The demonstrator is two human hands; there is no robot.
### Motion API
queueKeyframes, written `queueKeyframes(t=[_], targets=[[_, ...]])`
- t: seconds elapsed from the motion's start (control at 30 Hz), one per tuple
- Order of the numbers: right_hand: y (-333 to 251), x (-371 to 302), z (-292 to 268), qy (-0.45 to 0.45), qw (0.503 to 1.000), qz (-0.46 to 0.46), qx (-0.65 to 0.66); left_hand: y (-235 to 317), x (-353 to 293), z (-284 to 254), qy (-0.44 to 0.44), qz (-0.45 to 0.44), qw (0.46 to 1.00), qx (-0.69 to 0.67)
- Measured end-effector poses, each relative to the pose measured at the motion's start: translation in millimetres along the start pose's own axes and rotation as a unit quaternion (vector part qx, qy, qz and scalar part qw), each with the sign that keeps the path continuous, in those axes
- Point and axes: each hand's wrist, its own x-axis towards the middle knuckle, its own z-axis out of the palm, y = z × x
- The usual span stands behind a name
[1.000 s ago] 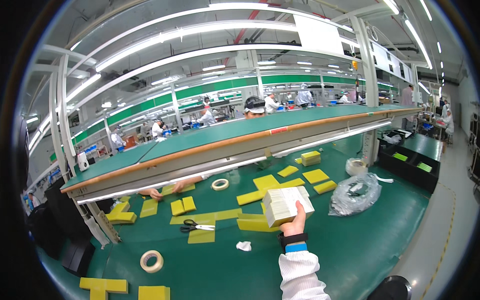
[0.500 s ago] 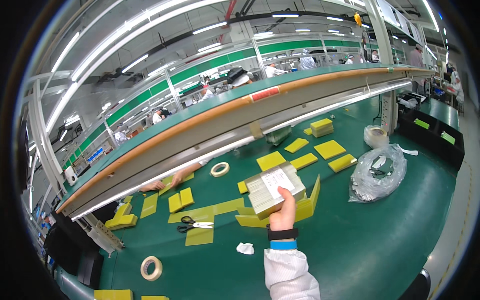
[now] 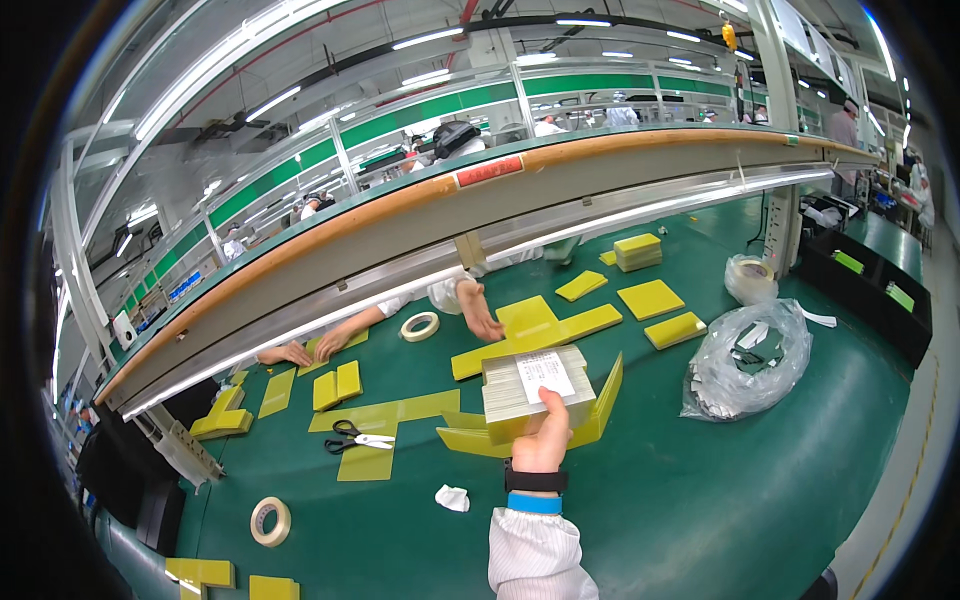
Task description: The recorder is assembling and organizing stacks of yellow components with labels, using scissors to trim labels.
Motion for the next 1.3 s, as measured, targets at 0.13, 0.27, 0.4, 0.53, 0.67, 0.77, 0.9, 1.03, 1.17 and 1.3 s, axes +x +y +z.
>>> queueKeyframes(t=[0.13, 0.27, 0.4, 0.53, 0.67, 0.77, 0.9, 1.03, 1.17, 1.3], targets=[[-4.3, 3.4, -4.3, -0.006, 0.999, 0.038, 0.017, -6.5, 1.5, 3.3, 0.005, 0.011, 1.000, 0.010], [-3.8, 3.4, -2.3, 0.028, 0.999, 0.028, 0.015, -11.2, 1.6, 5.6, 0.001, 0.000, 1.000, 0.029], [-6.1, 18.2, -16.4, 0.020, 1.000, 0.023, 0.001, -4.3, 8.6, 11.9, 0.040, 0.084, 0.995, 0.042], [0.2, 1.2, -2.9, -0.021, 0.998, 0.053, 0.000, -44.1, -6.6, 12.9, -0.022, -0.010, 0.998, -0.053], [-14.4, 17.4, -7.3, -0.086, 0.993, 0.067, -0.033, -9.9, 11.6, 14.5, 0.014, 0.017, 1.000, -0.009], [-9.1, 49.1, -27.6, -0.099, 0.985, -0.022, -0.137, -11.2, 1.7, 8.6, 0.027, 0.034, 0.999, -0.011], [-22.6, 37.8, -7.1, -0.170, 0.972, -0.059, -0.149, -4.0, 8.0, 0.7, 0.032, 0.047, 0.998, -0.023], [-14.1, -44.9, 52.0, -0.241, 0.946, -0.118, -0.183, -22.2, 16.1, 11.5, 0.062, 0.091, 0.993, 0.028], [-12.8, -108.0, 75.7, -0.349, 0.916, -0.083, -0.179, -30.4, 5.7, 13.6, 0.102, 0.104, 0.989, 0.011], [-3.8, -187.7, 78.5, -0.501, 0.850, -0.006, -0.166, -41.0, 9.4, 18.9, 0.101, 0.117, 0.988, -0.018]])
